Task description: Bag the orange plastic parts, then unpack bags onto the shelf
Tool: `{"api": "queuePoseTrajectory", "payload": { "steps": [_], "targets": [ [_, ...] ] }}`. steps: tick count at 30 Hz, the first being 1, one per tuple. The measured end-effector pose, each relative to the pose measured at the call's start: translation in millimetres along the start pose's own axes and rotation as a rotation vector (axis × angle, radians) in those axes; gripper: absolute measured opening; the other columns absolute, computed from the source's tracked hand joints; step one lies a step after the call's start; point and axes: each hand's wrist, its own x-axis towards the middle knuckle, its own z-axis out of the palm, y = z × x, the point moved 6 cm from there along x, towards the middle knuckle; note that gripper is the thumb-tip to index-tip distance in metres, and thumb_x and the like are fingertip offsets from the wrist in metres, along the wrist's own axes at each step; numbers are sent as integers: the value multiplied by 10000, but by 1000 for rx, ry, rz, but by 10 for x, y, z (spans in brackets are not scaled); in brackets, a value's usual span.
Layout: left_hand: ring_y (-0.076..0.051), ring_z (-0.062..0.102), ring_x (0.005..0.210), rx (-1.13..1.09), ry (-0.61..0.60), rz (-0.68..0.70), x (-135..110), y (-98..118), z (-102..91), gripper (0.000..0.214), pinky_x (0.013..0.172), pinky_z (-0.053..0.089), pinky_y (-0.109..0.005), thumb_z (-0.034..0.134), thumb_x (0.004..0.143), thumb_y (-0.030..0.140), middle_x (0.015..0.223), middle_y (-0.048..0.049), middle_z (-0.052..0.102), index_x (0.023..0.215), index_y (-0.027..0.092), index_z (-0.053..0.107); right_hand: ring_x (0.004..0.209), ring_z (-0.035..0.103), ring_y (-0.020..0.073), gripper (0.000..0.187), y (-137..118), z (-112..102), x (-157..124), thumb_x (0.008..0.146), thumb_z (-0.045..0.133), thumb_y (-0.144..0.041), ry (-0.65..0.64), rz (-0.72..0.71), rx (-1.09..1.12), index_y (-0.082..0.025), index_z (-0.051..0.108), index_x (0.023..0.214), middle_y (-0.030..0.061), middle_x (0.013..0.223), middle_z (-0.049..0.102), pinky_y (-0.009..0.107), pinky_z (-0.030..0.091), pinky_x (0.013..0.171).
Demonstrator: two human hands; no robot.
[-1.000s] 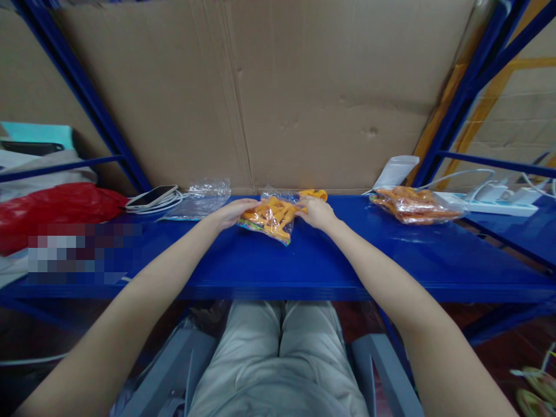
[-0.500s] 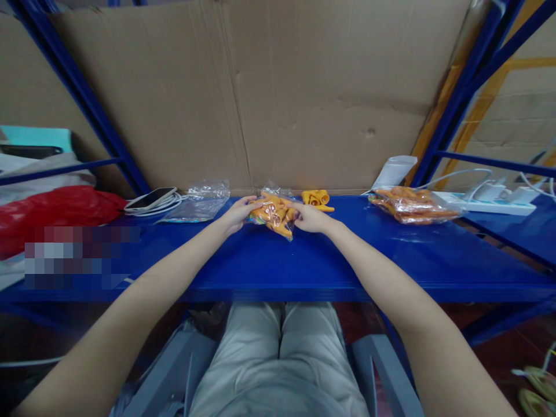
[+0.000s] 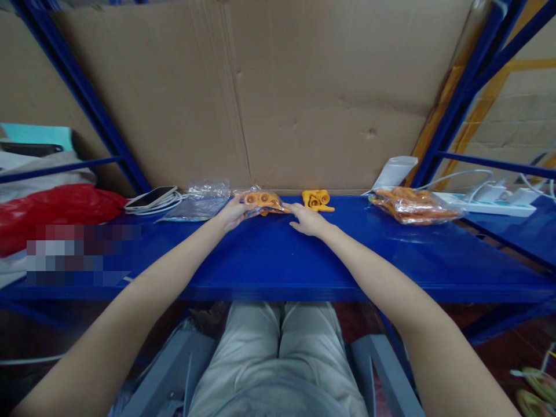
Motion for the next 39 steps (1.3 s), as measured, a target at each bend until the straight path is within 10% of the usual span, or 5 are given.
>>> {"api": "queuePoseTrajectory", "payload": {
  "steps": [13,20,32,39],
  "targets": [
    [-151,712,616,211,-5,14,-110,26,126,770,698,628,-351,614,862,89,1158,-174,664,1520,188,226,1058,668,274,257,51,-129,-30,903,539,-219,-48,239,-349,-182,689,1108,114,1155,700,421,541,897],
    [-127,640,502,550,42,165,-166,140,142,681,624,566,-265,575,881,123,802,-60,720,1509,208,325,967,673,284,259,-1,-305,-24,932,463,-257,68,329,-402,-173,705,965,137,1047,710,366,526,779],
    [-189,699,789,1049,33,530,-231,305,323,637,881,515,-329,462,873,93,858,-66,732,1493,211,377,929,651,245,324,-34,-476,44,959,365,-234,233,355,-450,-177,674,1037,127,1134,639,323,478,710],
    [-232,703,596,841,-157,95,135,251,441,553,720,580,-386,652,760,129,607,-36,674,1306,197,601,1026,652,300,258,107,-642,359,901,482,-215,48,487,-439,-180,700,1035,145,1089,686,384,517,836]
  ]
}}
